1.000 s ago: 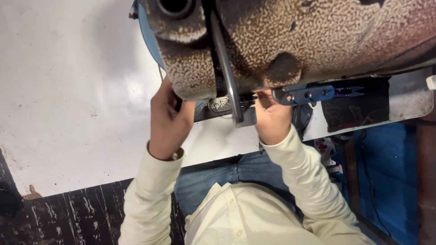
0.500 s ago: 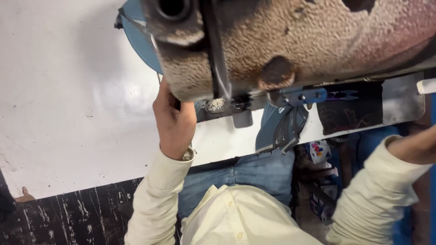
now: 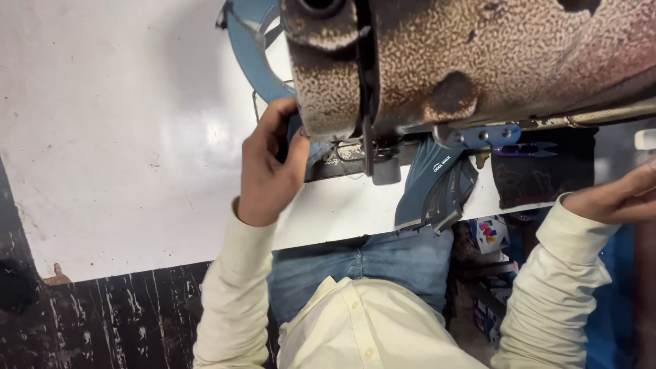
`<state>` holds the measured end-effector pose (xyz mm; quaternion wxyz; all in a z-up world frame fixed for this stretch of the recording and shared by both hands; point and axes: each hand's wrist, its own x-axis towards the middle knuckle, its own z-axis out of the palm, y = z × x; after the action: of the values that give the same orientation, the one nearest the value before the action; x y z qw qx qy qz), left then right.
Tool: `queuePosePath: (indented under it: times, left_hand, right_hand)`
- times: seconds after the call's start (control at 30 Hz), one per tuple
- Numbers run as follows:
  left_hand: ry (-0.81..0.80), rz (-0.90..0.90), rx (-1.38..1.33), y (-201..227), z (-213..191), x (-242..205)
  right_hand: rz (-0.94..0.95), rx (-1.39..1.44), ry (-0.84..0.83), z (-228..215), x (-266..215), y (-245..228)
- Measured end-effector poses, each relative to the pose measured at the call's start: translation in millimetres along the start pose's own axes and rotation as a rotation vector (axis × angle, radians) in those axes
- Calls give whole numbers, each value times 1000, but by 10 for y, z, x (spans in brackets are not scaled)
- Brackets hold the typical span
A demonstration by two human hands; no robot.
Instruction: Stitching together various components of a shoe upper using an industrial sewing machine.
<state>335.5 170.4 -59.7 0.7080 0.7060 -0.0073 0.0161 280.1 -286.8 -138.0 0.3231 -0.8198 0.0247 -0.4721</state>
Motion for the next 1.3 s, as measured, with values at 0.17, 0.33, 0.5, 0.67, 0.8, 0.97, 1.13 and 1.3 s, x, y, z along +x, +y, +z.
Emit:
queuePosePath:
  times: [0.17,0.33,0.5,0.67,0.8,0.97,1.13,1.3]
  left_hand:
    - [-236,-40,-102,257,17,258]
    - [-399,-11,-15,-34,-79,399]
    - [-360,18,-61,76,20,373]
    - [23,-47,-57,-89,88,108]
    - [136,97,-188,-50,167,-127]
    - [311,46,-77,86,254,-332]
    - [347,-28,-96,-11,404,-439]
    - [395,-32,-26,79,541,-434]
  right_hand:
    - [265,33,115,-160,50,265]
    - [-12,14,134,150,448,-851]
    - [-183,97,-44,482,194,-1562]
    - [-7,317,-444,747,-153,-2083]
    - [100,471,-552,975,-151,-2409]
    - [448,647,-796,1278,-98,-2691]
    - [306,631,-784,1414,-91,-2699]
    - [292,589,-763,1423,-43,-2620]
